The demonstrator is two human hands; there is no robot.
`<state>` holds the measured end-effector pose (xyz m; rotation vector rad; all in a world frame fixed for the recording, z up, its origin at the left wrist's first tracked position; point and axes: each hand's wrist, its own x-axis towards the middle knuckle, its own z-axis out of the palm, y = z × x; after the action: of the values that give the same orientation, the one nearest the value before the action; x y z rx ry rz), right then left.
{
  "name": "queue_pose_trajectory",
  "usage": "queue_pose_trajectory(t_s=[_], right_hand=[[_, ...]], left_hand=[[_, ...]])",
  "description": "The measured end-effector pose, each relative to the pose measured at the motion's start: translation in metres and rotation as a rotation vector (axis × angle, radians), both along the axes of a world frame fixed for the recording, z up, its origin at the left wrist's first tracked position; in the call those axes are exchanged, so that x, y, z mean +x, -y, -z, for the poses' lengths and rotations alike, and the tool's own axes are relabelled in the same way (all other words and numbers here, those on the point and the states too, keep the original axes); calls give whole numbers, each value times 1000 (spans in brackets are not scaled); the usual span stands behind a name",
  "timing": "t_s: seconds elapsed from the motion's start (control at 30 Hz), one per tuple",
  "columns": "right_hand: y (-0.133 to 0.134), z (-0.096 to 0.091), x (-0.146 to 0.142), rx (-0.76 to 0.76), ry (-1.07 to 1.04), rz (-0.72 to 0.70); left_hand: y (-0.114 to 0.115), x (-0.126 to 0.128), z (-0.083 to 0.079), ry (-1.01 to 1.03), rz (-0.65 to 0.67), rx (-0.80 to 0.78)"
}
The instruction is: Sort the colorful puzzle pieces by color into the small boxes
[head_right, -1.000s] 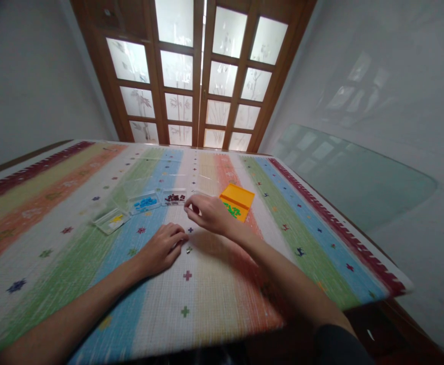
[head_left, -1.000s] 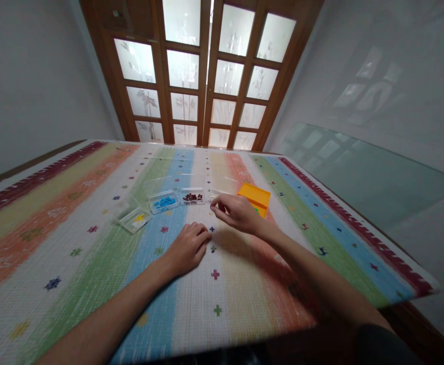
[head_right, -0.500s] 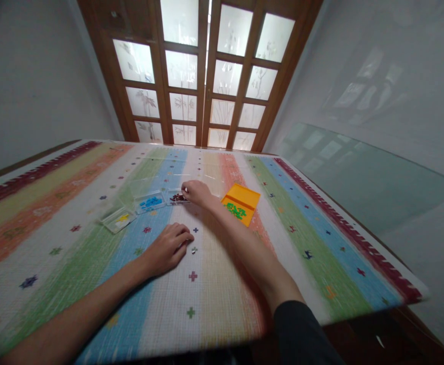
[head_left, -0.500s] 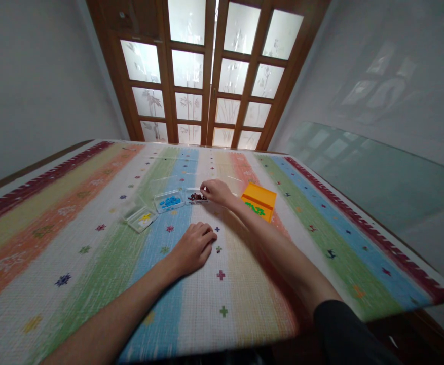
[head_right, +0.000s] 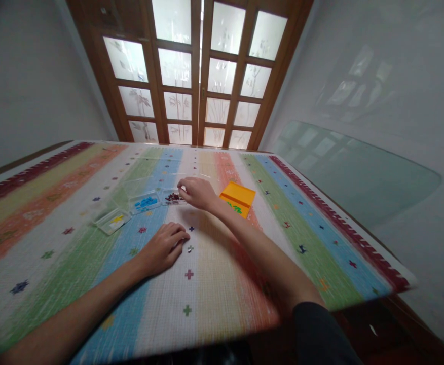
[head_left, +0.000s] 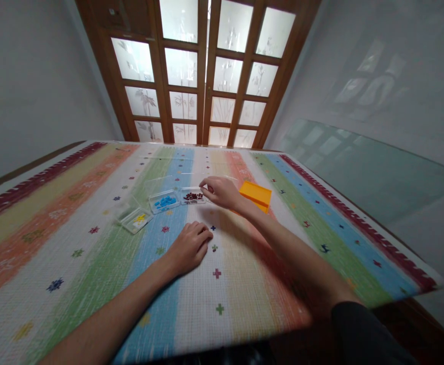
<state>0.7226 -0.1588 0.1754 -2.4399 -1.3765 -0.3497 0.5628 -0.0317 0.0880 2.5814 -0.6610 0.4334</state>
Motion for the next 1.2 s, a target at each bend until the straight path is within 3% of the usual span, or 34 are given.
queue_pose_trajectory(t_s=[0.13, 0.3, 0.4, 0.57, 0.7, 0.8, 0.97, 1.07, 1.2], right_hand=[[19, -2, -21, 152, -13, -147], [45, 17, -54, 260, -64, -290], [60, 35, -68, 202, -90, -349], [72, 63, -81, 36, -148, -331], [73, 74, -83, 20, -167, -335], [73, 69, -79, 41, -181, -346], [67, 44, -56, 157, -159, -379], [53, 28, -38, 215, -106, -349], [23, 20, -16, 173, -41, -285]], left_hand=[[0, 1, 0, 12, 8, -7], [1, 1, 1, 35, -11, 3], [1, 0, 1, 43, -23, 6], [1, 0, 1, 25, -25, -20], [1, 1, 1, 25, -25, -34], [1, 0, 1, 23, -26, -37], [1, 0, 2, 30, -31, -26], [1, 0, 1, 34, -23, -20], [1, 0, 0, 32, 1, -20]])
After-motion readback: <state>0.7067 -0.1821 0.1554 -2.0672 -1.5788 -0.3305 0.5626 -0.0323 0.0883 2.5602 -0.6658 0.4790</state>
